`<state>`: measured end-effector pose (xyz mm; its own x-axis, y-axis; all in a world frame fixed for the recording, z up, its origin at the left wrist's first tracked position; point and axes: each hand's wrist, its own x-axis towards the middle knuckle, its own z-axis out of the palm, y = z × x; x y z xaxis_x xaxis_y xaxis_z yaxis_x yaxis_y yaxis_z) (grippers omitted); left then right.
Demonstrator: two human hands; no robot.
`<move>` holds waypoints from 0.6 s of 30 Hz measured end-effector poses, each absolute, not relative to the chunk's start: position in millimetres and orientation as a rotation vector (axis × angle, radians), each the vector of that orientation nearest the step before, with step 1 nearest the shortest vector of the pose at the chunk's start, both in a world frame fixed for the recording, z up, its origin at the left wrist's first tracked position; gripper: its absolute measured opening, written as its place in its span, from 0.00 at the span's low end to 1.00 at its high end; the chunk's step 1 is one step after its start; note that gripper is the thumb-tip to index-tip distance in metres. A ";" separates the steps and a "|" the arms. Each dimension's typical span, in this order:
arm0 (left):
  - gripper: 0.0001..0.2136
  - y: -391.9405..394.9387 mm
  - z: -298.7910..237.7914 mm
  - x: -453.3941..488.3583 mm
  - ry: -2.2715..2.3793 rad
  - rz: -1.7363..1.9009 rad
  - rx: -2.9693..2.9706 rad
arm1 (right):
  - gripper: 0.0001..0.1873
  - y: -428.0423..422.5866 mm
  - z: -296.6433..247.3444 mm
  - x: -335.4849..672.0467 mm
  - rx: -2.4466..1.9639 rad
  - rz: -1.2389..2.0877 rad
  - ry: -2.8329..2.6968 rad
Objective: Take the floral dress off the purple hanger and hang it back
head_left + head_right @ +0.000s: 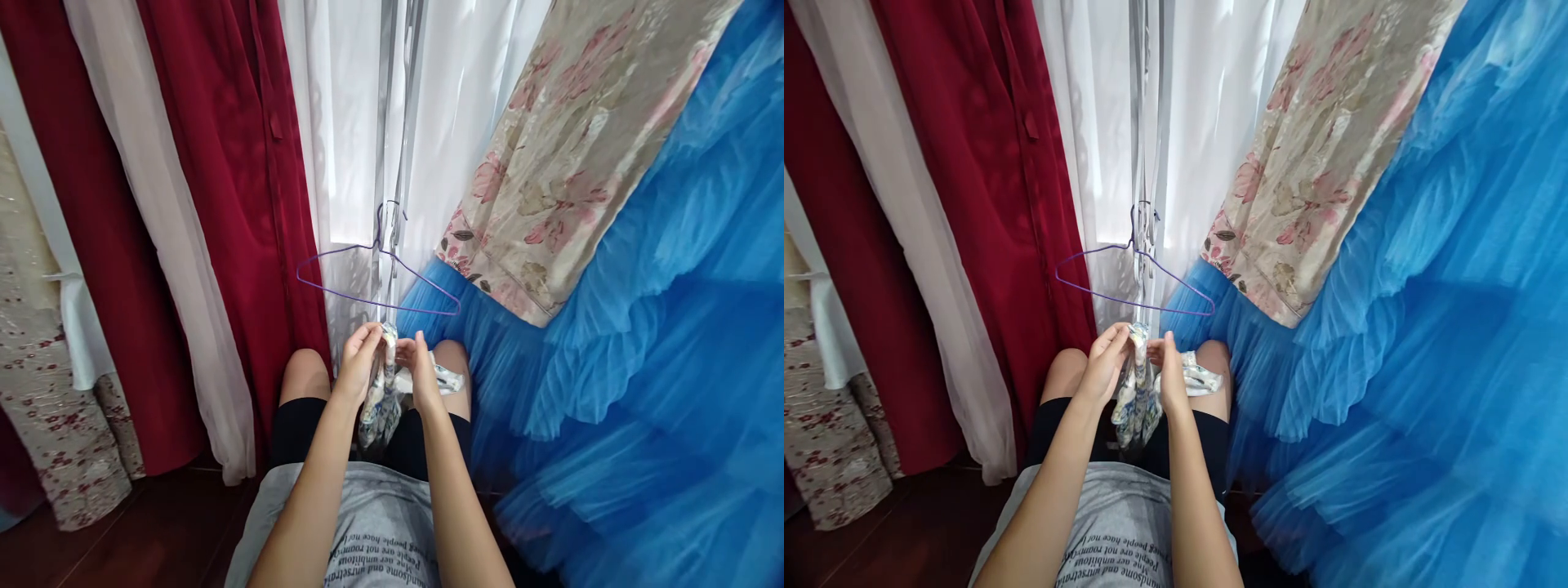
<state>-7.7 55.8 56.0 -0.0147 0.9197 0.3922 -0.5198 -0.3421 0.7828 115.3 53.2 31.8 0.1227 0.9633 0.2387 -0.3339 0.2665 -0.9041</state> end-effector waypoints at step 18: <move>0.14 48.9 -0.3 -57.1 0.984 0.846 2.162 | 0.06 49.5 90.1 255.7 -1.054 0.926 -1.485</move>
